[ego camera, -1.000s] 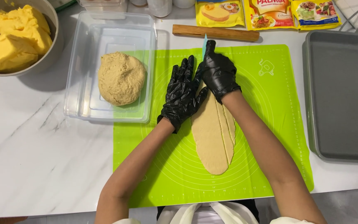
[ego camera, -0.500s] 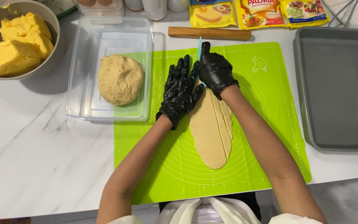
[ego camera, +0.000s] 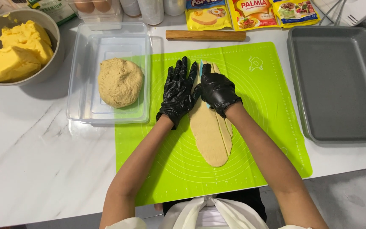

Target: Cutting a rolled-out sheet of dough into thin strips using a plastic scraper and then twisting the strips by hand.

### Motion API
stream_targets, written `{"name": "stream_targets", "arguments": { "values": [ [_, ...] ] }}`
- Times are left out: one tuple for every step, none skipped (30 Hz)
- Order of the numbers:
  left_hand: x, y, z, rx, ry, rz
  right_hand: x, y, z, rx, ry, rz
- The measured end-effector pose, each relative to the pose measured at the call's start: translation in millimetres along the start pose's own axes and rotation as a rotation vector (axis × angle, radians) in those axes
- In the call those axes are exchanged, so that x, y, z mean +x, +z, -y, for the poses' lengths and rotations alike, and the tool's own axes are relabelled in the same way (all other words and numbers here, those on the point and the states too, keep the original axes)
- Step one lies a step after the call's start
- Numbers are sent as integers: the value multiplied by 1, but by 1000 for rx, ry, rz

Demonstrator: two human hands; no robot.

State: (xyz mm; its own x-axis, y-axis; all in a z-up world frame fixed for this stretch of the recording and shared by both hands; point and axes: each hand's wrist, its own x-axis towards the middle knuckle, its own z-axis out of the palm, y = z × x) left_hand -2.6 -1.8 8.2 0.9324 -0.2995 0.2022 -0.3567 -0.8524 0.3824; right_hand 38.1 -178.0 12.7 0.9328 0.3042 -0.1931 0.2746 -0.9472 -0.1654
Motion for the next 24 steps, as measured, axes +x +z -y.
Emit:
{"name": "stream_targets", "arguments": {
  "values": [
    [0, 1, 1, 0, 4, 2, -6, 0, 0, 2, 4, 0],
    [0, 1, 1, -6, 5, -6, -11, 0, -1, 0, 8, -5],
    [0, 2, 2, -12, 7, -14, -16, 0, -2, -3, 11, -10],
    [1, 3, 2, -13, 10, -12, -21, 0, -3, -1, 15, -11],
    [2, 4, 2, -4, 14, -22, -26, 0, -4, -4, 18, -14],
    [2, 5, 3, 6, 17, -33, -31, 0, -5, -6, 20, -19],
    [2, 6, 3, 7, 20, -31, -36, 0, -5, -5, 23, -20],
    [1, 6, 3, 1, 5, -18, -42, 1, -5, -8, 26, -24],
    [1, 7, 3, -4, -9, -4, -48, 1, -5, -11, 28, -28],
    [2, 5, 2, -4, -6, -4, -52, 0, -5, -11, 31, -30],
    [2, 4, 1, 0, -11, 5, -55, 0, -4, -14, 33, -34],
    [2, 2, 1, 6, -17, 13, -59, 0, -3, -18, 33, -38],
    [2, 3, 2, 6, -16, 13, -62, -1, -2, -17, 34, -39],
    [3, 4, 2, -3, -18, 14, -65, -2, -1, -21, 34, -44],
    [4, 5, 3, -11, -20, 15, -68, -2, -1, -25, 34, -49],
    [4, 3, 1, -11, -18, 15, -71, -3, 0, -25, 36, -50],
    [3, 2, 0, -4, -20, 18, -74, -4, 0, -29, 37, -54],
    [3, 0, -1, 3, -23, 20, -77, -5, 1, -33, 36, -58],
    [3, 0, -1, 3, -21, 20, -81, -4, 2, -33, 37, -60],
    [2, 0, 0, -5, -21, 18, -86, -4, 3, -37, 36, -63],
    [2, 0, 0, -13, -21, 17, -90, -4, 5, -41, 35, -66],
    [3, 1, 1, -13, -21, 18, -94, -3, 5, -41, 35, -65],
    [3, 2, 1, -20, -22, 17, -98, -2, 6, -44, 34, -67],
    [3, 3, 1, -28, -23, 16, -102, -1, 6, -47, 33, -69]
  ]
}}
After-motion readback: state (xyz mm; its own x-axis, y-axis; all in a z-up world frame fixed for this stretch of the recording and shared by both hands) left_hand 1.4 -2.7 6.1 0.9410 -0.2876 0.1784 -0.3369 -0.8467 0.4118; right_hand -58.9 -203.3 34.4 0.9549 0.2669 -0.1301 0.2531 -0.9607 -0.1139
